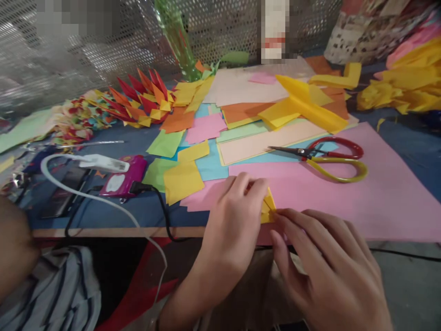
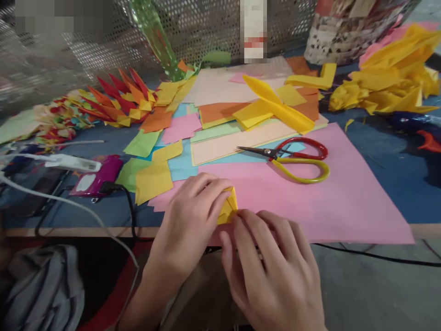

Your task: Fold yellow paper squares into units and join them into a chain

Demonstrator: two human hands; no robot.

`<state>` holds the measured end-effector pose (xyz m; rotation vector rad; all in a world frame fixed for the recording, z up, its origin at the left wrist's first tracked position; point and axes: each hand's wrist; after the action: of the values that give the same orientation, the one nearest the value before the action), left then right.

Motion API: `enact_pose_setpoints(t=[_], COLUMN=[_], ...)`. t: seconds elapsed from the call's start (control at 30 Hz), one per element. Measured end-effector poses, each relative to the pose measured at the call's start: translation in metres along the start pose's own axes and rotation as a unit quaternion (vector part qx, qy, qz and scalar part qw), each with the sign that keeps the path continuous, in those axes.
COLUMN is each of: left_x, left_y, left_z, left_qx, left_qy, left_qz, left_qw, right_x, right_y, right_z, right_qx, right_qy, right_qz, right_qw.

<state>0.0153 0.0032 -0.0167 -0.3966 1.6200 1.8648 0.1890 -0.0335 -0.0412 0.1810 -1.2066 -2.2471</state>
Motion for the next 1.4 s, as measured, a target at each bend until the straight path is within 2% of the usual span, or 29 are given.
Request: enact_pose_setpoints(t=[0.13, 0.27, 0.47, 0.57, 0.73, 0.93, 1.1, 1.17, 1.4], left_x=[0.008, 0.012, 0.015, 0.017, 0.023, 0.029, 0.029, 0.028, 0.024], left_y=[0.001, 0.003, 0.008, 0.011, 0.014, 0.015, 0.019, 0.019, 0.016], left_z=[-0.001, 0.001, 0.007, 0.006, 0.005, 0.013, 0.019, 0.021, 0.026], left_qx=[-0.011, -0.021, 0.039, 0.048, 0.083, 0.078, 0.093, 0.089, 0.056], left_qy=[-0.043, -0.111, -0.152, -0.142, -0.095, -0.108, -0.113, -0.103, -0.037], left_qz=[-0.023, -0.031, -0.035, -0.031, -0.083, -0.065, -0.063, -0.072, -0.098], left_qw=[0.999, 0.993, 0.987, 0.988, 0.989, 0.989, 0.987, 0.988, 0.993], right_x=[-0.017, -0.034, -0.043, -0.043, -0.045, -0.062, -0.072, -0.072, -0.065], right_y=[-0.001, -0.005, -0.008, -0.007, -0.006, -0.005, -0.008, -0.010, -0.014], right_z=[0.006, 0.011, 0.015, 0.019, 0.022, 0.028, 0.031, 0.030, 0.021], right_qx=[0.008, 0.046, 0.065, 0.066, 0.060, 0.063, 0.075, 0.072, 0.102], right_qy=[0.045, 0.126, 0.142, 0.152, 0.142, 0.113, 0.188, 0.193, 0.134], right_qz=[0.055, 0.036, -0.006, 0.000, 0.023, 0.048, 0.009, 0.001, 0.030], right_qw=[0.997, 0.990, 0.988, 0.986, 0.988, 0.990, 0.979, 0.979, 0.985])
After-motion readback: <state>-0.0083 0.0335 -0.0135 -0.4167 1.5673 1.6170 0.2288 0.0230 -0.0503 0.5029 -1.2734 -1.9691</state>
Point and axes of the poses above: each hand's wrist, its own z-axis towards the middle knuckle, its own y-axis out of the back of the hand, x = y × z, and after that the axes turned 9 degrees about -z, right-handed
